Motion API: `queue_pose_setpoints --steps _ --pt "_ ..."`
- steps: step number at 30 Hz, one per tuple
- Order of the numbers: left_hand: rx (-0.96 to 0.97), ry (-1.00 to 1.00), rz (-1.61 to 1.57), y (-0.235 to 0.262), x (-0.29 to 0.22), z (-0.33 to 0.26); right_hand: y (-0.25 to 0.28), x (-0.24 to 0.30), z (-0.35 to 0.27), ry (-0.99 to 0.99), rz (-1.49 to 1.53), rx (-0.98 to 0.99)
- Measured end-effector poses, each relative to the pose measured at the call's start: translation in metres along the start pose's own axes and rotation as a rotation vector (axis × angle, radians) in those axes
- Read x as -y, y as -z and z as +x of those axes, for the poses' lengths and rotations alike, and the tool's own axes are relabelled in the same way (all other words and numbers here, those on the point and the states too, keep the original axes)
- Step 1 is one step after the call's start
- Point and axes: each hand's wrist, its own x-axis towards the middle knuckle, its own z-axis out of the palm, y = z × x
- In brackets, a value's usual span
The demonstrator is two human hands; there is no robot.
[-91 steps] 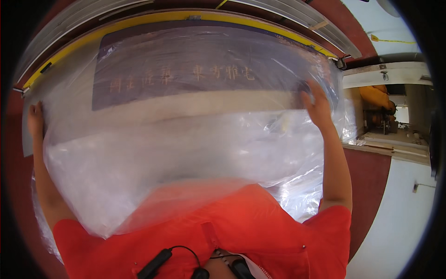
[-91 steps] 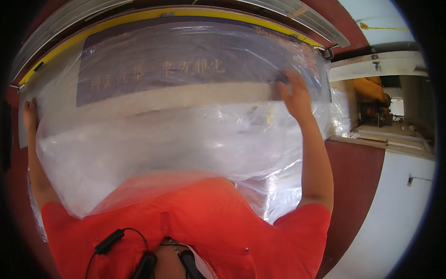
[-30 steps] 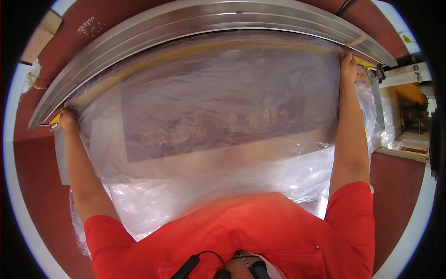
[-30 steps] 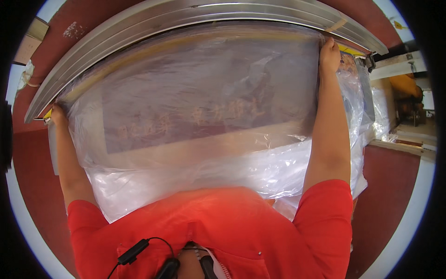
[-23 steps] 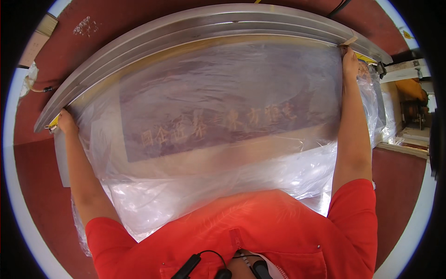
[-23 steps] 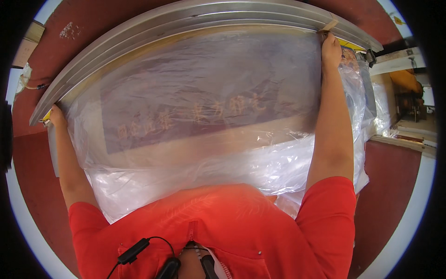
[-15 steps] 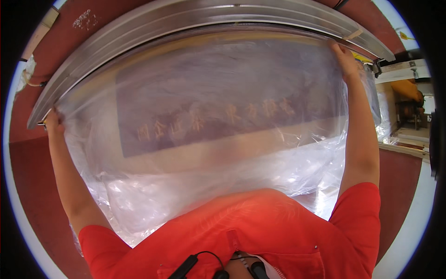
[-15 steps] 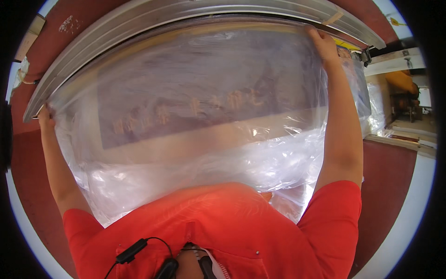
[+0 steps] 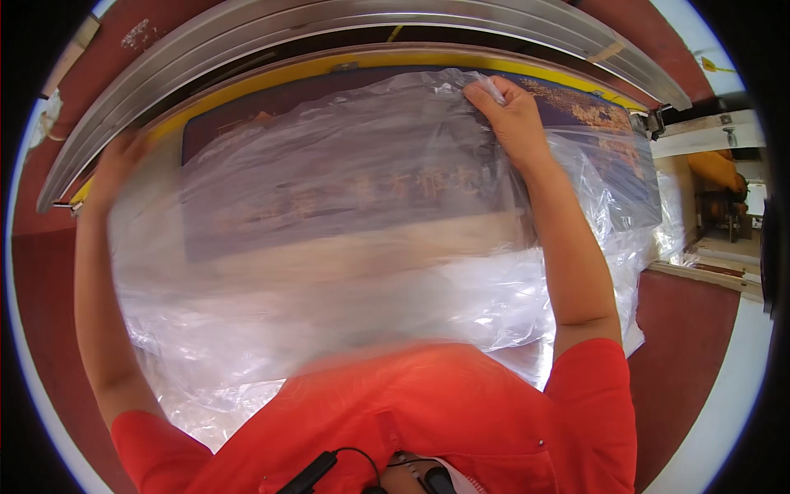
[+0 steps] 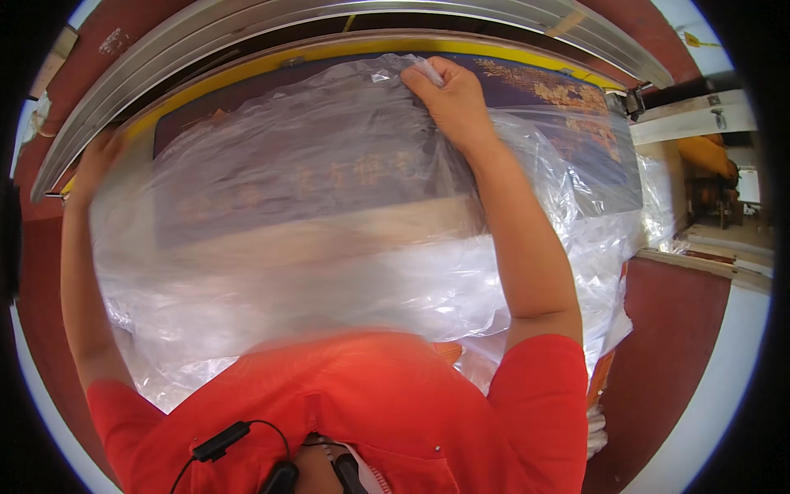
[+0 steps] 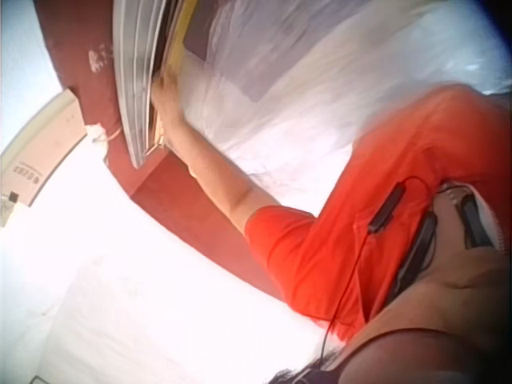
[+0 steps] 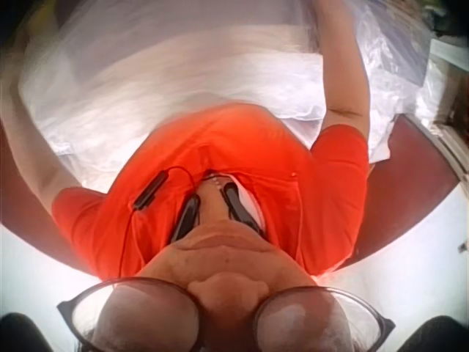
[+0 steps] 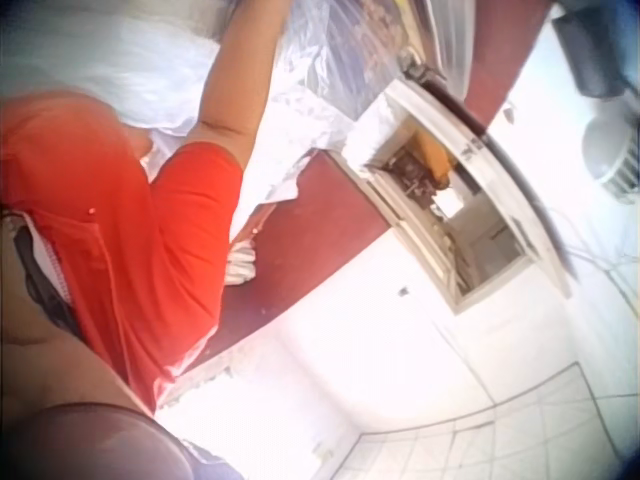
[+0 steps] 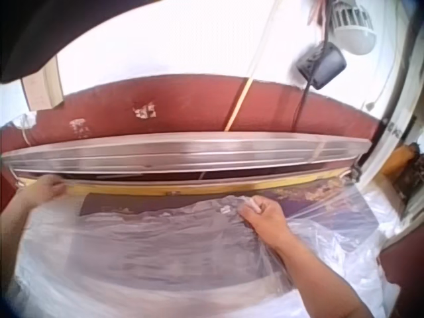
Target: The person wraps a large rectangular object with a clear plastic sheet. They repeatedly pull the plastic over the object, smooth it down, and adjust the edges to ensure full coverage.
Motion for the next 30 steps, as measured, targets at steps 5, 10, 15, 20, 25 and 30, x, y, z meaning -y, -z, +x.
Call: queue_pose_setpoints --steps 5,10,15,20,25,30 --pt "0.009 -0.415 -0.365 -0.084 -0.263 0.04 -0.015 0.002 0.005 0.11 0.077 0.006" --pt "-0.12 -0.204 -1.059 -0.134 -0.283 0.034 -0.009 0.002 0.0 0.194 -0.018 0.097" --pt "0.074 -0.126 -0.965 -0.071 -0.115 -0.041 -0.017 0.02 -0.042 0.469 -0.704 0.276" --pt "-0.014 0.514 -0.206 0.029 0.173 -0.242 -0.059 0.079 -0.114 0.566 -0.823 0.527" --pt "-0.072 0.887 0.216 0.037 0.257 -0.38 -0.018 0.131 -0.164 0.448 -0.638 0.875" --pt "-0.338 0.795 0.253 0.025 0.301 -0.303 0.181 0.06 -0.135 -0.358 -0.464 0.573"
